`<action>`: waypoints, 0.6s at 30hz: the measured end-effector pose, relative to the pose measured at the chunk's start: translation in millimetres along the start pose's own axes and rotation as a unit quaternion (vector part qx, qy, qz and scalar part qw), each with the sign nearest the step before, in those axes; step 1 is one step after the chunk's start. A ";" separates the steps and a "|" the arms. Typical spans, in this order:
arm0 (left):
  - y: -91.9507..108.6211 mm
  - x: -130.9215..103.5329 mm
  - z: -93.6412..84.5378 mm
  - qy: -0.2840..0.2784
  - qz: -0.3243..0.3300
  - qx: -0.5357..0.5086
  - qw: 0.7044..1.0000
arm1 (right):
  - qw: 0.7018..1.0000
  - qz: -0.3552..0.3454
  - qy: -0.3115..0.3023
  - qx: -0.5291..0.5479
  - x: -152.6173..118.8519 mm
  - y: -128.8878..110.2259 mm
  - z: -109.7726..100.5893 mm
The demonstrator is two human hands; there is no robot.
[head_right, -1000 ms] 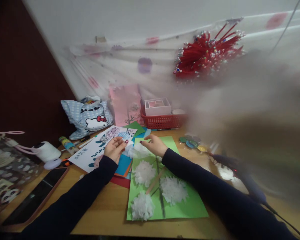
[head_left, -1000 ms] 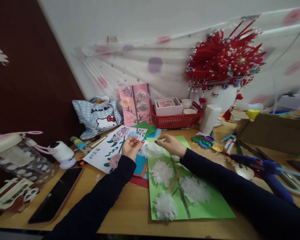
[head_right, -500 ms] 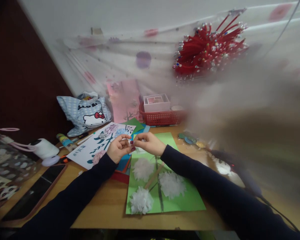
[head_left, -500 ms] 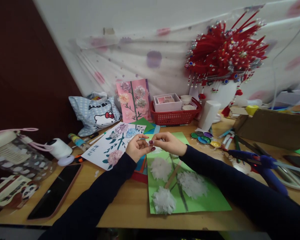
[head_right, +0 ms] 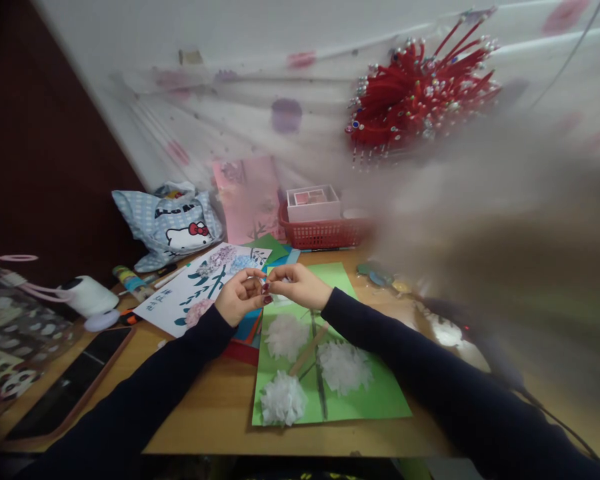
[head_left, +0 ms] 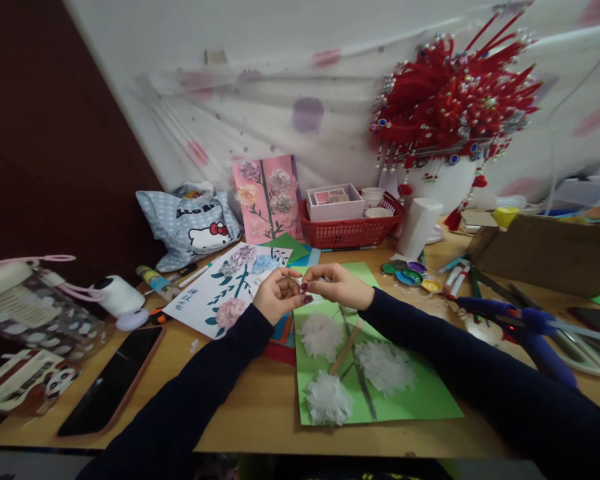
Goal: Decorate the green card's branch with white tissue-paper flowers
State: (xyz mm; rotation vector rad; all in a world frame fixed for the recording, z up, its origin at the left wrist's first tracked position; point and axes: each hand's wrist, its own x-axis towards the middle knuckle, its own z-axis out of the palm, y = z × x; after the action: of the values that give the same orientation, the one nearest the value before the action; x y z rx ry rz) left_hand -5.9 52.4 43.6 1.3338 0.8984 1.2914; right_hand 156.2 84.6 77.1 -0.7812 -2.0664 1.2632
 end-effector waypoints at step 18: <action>-0.9 3.1 1.2 0.046 -0.023 -0.091 0.994 | 1.000 0.005 0.022 0.003 0.9 3.8 0.0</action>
State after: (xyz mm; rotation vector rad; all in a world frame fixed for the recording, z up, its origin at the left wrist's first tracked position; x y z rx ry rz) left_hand -4.2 55.4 43.5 1.1128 0.8472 1.3727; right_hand 156.3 86.6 73.9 -0.8118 -2.0249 1.2461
